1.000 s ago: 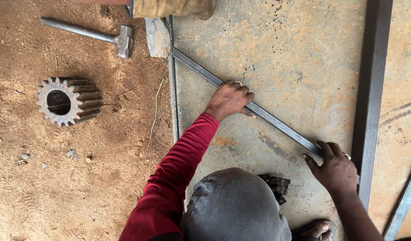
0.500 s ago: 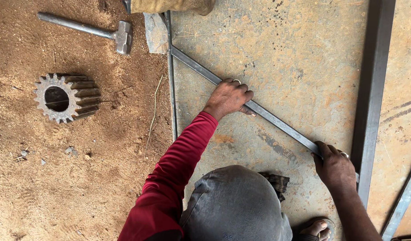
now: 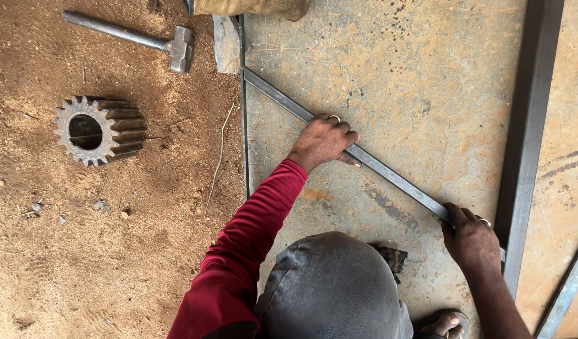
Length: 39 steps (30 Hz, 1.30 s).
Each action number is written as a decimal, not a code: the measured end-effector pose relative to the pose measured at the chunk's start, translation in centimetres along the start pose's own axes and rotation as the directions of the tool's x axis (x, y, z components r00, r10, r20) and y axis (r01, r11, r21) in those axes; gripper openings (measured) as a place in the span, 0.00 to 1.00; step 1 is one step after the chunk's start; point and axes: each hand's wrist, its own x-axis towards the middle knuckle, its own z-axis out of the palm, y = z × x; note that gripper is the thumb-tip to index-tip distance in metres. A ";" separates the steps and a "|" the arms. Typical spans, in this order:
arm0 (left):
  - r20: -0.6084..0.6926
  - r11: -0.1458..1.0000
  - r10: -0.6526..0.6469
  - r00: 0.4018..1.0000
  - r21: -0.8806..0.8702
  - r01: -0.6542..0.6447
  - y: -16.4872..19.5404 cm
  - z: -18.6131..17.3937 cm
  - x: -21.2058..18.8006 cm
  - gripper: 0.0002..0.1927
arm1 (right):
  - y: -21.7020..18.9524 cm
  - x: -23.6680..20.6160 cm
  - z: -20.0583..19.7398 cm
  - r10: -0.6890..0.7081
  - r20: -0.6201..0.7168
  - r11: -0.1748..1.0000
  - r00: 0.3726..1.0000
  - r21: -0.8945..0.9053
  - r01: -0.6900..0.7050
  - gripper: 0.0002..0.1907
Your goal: The person measures and cuts metal bars, then assembles them into a rectangular frame with a diagonal brace. They use a tape measure, a metal cutting saw, and a welding tool to join the pieces on a concrete work surface.
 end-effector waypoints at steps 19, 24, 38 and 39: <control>-0.027 0.999 -0.022 0.999 0.025 0.023 0.5 -1.5 -0.5 0.35 | -0.4 0.0 -0.5 0.011 0.005 1.000 1.000 0.020 -0.011 0.24; 0.051 1.000 -0.018 0.999 0.019 0.017 0.5 -1.8 -0.4 0.37 | -0.6 0.0 -0.9 0.004 0.020 1.000 1.000 0.015 -0.004 0.24; -0.014 1.000 -0.017 1.000 0.018 0.017 0.5 -2.0 -0.4 0.35 | -0.5 0.1 -0.8 0.000 -0.003 1.000 1.000 0.021 0.000 0.24; -0.022 1.000 -0.014 1.000 0.017 0.014 0.5 -2.1 -0.5 0.35 | -0.5 0.1 -0.8 0.004 0.002 1.000 1.000 0.019 -0.004 0.24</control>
